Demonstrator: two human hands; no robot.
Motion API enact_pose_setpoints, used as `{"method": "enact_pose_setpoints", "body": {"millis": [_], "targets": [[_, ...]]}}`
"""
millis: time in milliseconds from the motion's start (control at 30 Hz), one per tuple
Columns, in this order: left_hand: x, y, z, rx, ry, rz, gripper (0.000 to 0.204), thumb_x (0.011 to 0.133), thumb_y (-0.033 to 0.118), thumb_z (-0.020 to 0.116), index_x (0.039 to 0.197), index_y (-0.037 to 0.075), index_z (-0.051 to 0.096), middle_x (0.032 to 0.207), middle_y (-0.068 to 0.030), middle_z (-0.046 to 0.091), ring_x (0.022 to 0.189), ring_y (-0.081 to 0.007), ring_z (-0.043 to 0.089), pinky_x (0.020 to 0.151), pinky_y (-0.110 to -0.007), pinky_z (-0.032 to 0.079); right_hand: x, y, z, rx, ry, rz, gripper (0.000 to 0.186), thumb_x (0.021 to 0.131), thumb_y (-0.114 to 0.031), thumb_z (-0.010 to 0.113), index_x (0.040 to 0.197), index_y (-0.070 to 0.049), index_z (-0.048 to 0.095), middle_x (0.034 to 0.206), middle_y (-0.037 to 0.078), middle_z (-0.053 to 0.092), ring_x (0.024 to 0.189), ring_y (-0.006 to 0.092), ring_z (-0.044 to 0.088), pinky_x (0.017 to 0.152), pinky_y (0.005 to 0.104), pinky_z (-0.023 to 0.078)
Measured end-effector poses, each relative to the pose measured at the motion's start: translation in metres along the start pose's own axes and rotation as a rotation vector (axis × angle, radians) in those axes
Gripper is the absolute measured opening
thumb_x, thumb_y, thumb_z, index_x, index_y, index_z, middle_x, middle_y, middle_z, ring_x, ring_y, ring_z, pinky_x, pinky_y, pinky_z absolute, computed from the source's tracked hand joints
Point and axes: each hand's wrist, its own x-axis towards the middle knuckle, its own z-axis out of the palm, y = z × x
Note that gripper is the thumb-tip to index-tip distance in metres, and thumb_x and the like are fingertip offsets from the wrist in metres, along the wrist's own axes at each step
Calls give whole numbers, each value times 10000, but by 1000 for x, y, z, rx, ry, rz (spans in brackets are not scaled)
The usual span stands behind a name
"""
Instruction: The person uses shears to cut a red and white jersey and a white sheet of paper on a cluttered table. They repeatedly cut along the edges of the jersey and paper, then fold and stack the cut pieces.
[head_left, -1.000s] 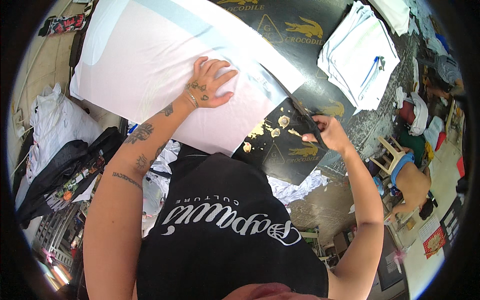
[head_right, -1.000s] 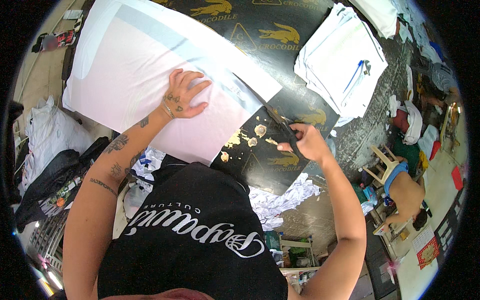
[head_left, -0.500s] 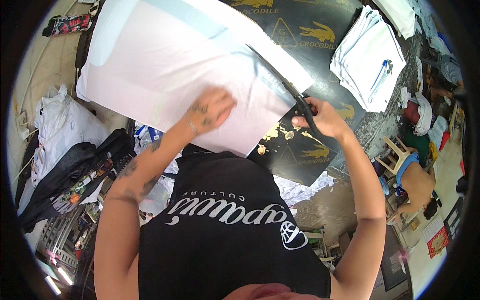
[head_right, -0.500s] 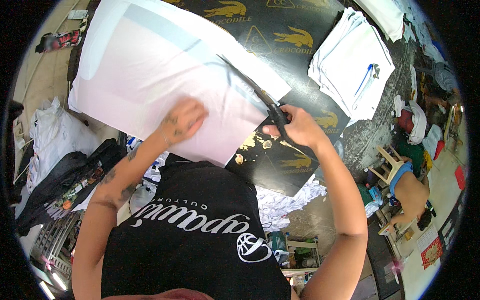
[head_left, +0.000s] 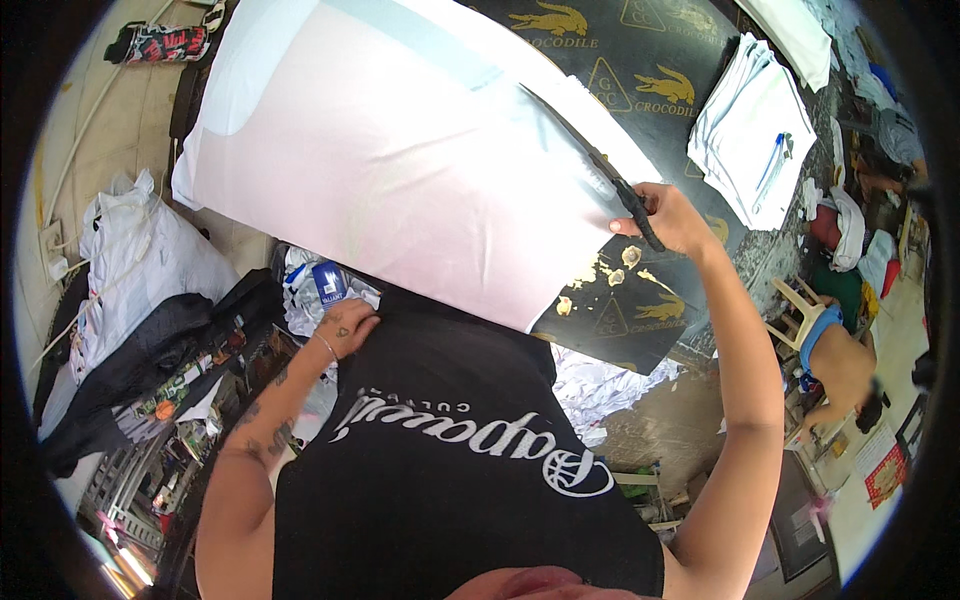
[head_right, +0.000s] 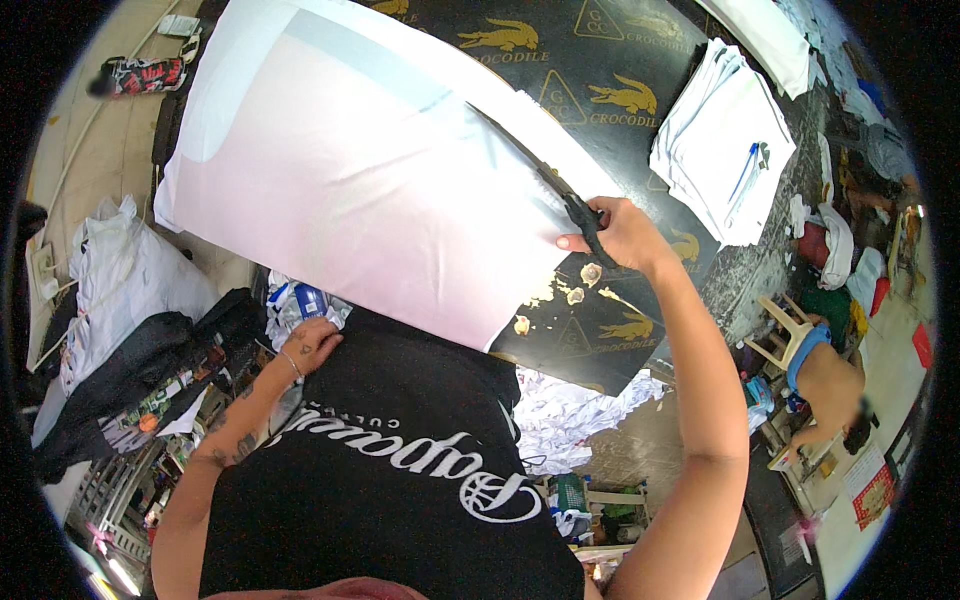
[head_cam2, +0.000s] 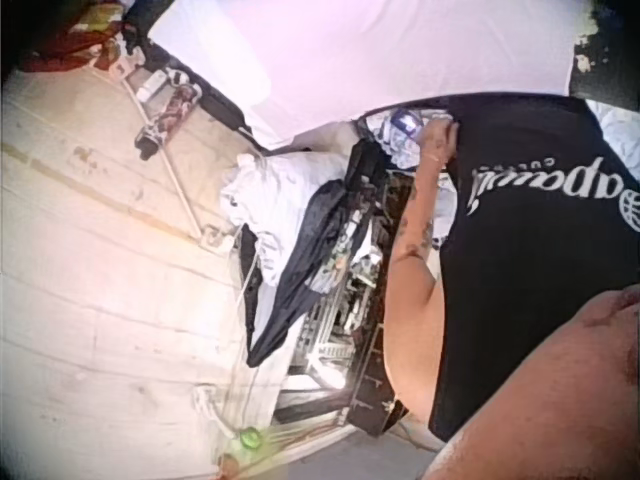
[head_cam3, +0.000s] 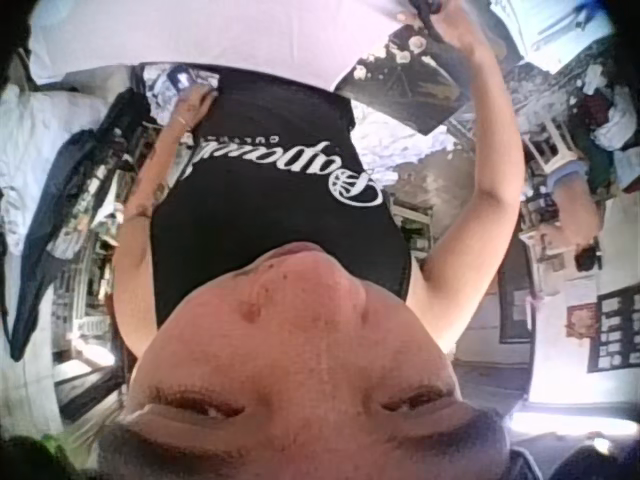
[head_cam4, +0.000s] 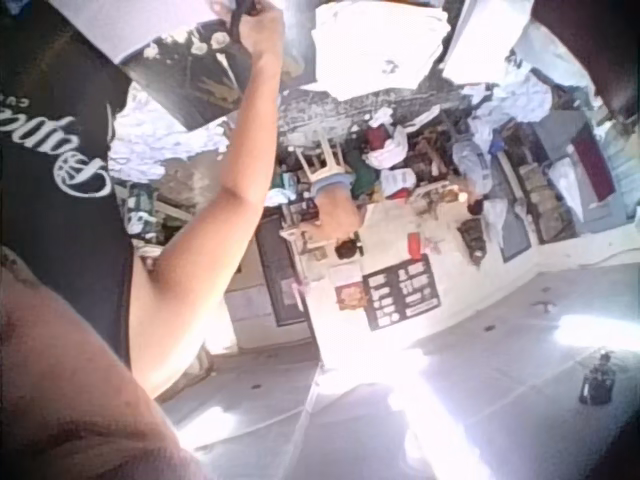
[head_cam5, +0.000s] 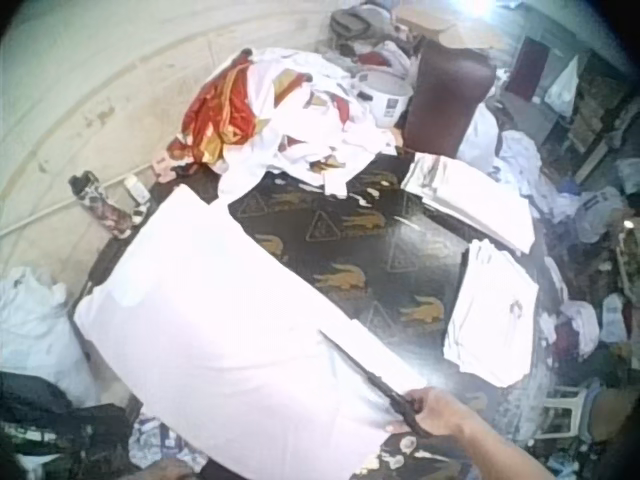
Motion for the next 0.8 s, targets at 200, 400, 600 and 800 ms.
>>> {"method": "enact_pose_setpoints", "body": {"millis": [200, 400, 600, 800], "targets": [[88, 76, 6, -321, -92, 477, 276, 1006, 221, 612, 1192, 44, 714, 1134, -161, 727, 1079, -374, 684, 953, -467, 543, 8, -20, 1, -93, 55, 22, 865, 639, -638, 921, 1183, 12, 746, 913, 160, 750, 869, 279, 734, 809, 369, 555], [156, 176, 23, -71, -356, 550, 236, 964, 273, 622, 1015, 59, 706, 1087, -183, 722, 1084, -386, 681, 962, -496, 523, 18, -38, 1, -99, 86, -29, 900, 617, -666, 925, 1182, 11, 751, 878, 167, 746, 847, 275, 731, 776, 378, 558], [120, 91, 1, -14, -418, 446, 216, 1018, 234, 606, 1146, 80, 688, 1141, -157, 724, 1098, -352, 688, 969, -477, 533, 32, -52, 5, -145, 51, 117, 948, 606, -716, 904, 1187, 16, 747, 975, 195, 742, 957, 299, 724, 853, 396, 553], [25, -33, -16, -114, -75, 509, 276, 1023, 230, 642, 1256, 88, 676, 1260, -138, 677, 1154, -318, 645, 1025, -427, 505, 46, -78, 2, -125, 85, -5, 885, 621, -683, 913, 1168, -4, 760, 920, 183, 749, 903, 283, 733, 825, 389, 550]]}}
